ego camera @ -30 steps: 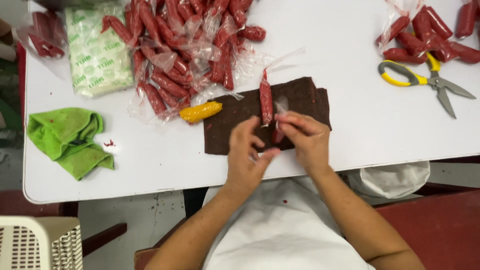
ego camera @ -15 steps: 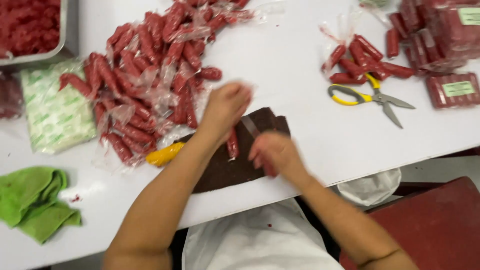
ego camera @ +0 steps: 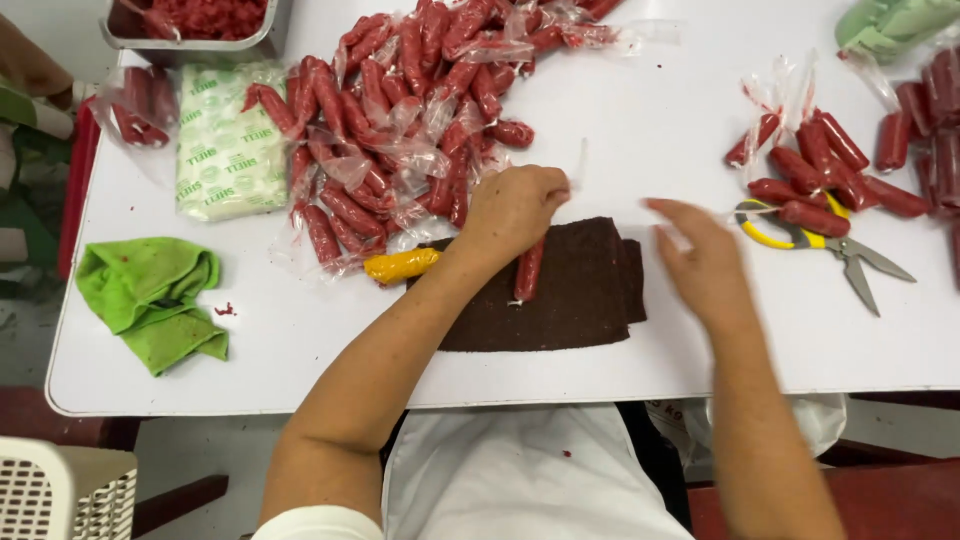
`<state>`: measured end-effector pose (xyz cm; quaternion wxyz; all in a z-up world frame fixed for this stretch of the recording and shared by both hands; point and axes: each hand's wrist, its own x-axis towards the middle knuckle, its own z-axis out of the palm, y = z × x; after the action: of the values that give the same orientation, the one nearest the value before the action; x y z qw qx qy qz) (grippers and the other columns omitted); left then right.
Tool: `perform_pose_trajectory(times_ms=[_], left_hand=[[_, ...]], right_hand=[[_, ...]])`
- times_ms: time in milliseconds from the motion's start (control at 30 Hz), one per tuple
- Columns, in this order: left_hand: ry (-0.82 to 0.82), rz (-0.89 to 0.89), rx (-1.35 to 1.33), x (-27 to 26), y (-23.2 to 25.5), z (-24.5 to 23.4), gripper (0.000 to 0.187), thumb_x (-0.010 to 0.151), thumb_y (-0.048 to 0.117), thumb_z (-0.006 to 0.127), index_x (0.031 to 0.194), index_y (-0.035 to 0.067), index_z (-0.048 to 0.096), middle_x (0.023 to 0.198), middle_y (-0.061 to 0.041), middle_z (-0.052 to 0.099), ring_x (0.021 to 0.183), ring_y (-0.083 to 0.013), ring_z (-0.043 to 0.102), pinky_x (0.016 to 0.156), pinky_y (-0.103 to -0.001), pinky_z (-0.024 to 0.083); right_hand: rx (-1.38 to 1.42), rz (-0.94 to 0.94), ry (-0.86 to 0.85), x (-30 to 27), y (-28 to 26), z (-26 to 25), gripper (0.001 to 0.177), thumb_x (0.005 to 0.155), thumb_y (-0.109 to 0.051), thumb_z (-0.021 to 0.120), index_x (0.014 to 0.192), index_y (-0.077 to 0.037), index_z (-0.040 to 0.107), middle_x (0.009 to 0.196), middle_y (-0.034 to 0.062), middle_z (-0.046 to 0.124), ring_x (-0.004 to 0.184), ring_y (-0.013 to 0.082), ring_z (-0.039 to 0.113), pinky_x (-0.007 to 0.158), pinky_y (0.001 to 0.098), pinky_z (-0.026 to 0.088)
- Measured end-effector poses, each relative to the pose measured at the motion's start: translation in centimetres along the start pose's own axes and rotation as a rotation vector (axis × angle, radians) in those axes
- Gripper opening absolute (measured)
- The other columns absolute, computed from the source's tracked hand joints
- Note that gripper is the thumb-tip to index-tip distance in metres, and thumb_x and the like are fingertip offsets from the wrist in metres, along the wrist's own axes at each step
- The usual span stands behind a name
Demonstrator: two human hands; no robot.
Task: Manually inserting individual sausages into plastic sleeves for packaging on a production line.
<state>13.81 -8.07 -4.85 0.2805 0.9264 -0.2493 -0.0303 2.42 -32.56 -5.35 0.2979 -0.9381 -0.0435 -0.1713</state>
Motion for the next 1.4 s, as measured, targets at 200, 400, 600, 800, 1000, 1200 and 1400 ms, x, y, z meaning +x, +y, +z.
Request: perform_pose_trajectory(times_ms=[200,400,600,800,1000,1200,1400], left_hand=[[0.455,0.443,0.016,-4.2,4.8,-5.2,0.013,0.092,0.036,0.065,0.090,0.024,0.070,0.083,0.002,0.061,0.082,-0.0228,0.065,0.071,-0.039,0.048],[0.462,0.432,-0.829,-5.5,6.1,-4.7,0.026,0.101,0.031,0.057,0.083,0.020,0.073,0.109,0.003,0.069,0.114,-0.0198,0.061,0.100,-0.033,0.047],[0.485,0.464,-1.016,-7.6,7.7,-6.6,0.033,0.104,0.026,0.055,0.080,0.010,0.070,0.097,-0.004,0.072,0.116,-0.0229,0.062,0.110,-0.038,0.041],[0.215,0.601,-0.830,-14.5,5.6,-11.4,0.035,0.106,0.036,0.050,0.113,0.009,0.072,0.132,-0.005,0.066,0.138,-0.0293,0.051,0.124,-0.044,0.035],[-0.652,-0.593,-1.483,-23.3,0.0,-1.3,0.079,0.095,0.072,0.028,0.120,0.004,0.059,0.109,-0.016,0.072,0.091,-0.0264,0.073,0.071,-0.037,0.063],[-0.525,-0.805,-1.827,-27.9,-1.1,3.1,0.030,0.107,0.029,0.053,0.098,0.002,0.061,0.054,-0.010,0.055,0.041,-0.0156,0.051,0.044,-0.034,0.057],[-0.456,0.050,-0.558,-26.0,0.7,-5.3,0.017,0.100,0.023,0.060,0.102,0.012,0.072,0.080,-0.011,0.070,0.074,-0.0307,0.068,0.063,-0.039,0.057]], right_hand=[[0.479,-0.054,-0.084,1.9,-6.8,3.0,0.026,0.097,-0.013,0.052,0.119,-0.006,0.064,0.120,0.0166,0.063,0.116,0.0365,0.056,0.102,0.0495,0.043],[0.892,-0.143,-0.007,0.4,-9.6,5.6,0.025,0.092,-0.002,0.042,0.075,-0.001,0.061,0.082,0.0122,0.056,0.085,0.0244,0.053,0.086,0.0390,0.046],[0.840,-0.146,-0.069,-2.5,-12.0,3.4,0.025,0.094,-0.010,0.043,0.078,0.000,0.060,0.081,0.0139,0.057,0.088,0.0288,0.056,0.096,0.0423,0.042],[0.431,-0.376,-0.122,-3.2,-16.4,-0.9,0.014,0.102,-0.011,0.055,0.096,-0.003,0.065,0.100,0.0124,0.068,0.096,0.0343,0.060,0.118,0.0559,0.027],[0.235,-0.495,-0.259,-9.2,-12.6,6.1,0.027,0.104,-0.017,0.045,0.096,-0.014,0.071,0.108,0.0095,0.068,0.091,0.0319,0.060,0.084,0.0463,0.047],[0.017,-0.696,-0.540,-11.2,-13.2,7.0,0.018,0.093,-0.002,0.058,0.110,-0.003,0.064,0.117,0.0139,0.061,0.095,0.0314,0.056,0.077,0.0397,0.050],[0.346,-0.673,-0.838,-7.5,-15.7,1.2,0.016,0.098,-0.005,0.052,0.105,-0.009,0.066,0.101,0.0082,0.059,0.088,0.0277,0.054,0.079,0.0350,0.049]])
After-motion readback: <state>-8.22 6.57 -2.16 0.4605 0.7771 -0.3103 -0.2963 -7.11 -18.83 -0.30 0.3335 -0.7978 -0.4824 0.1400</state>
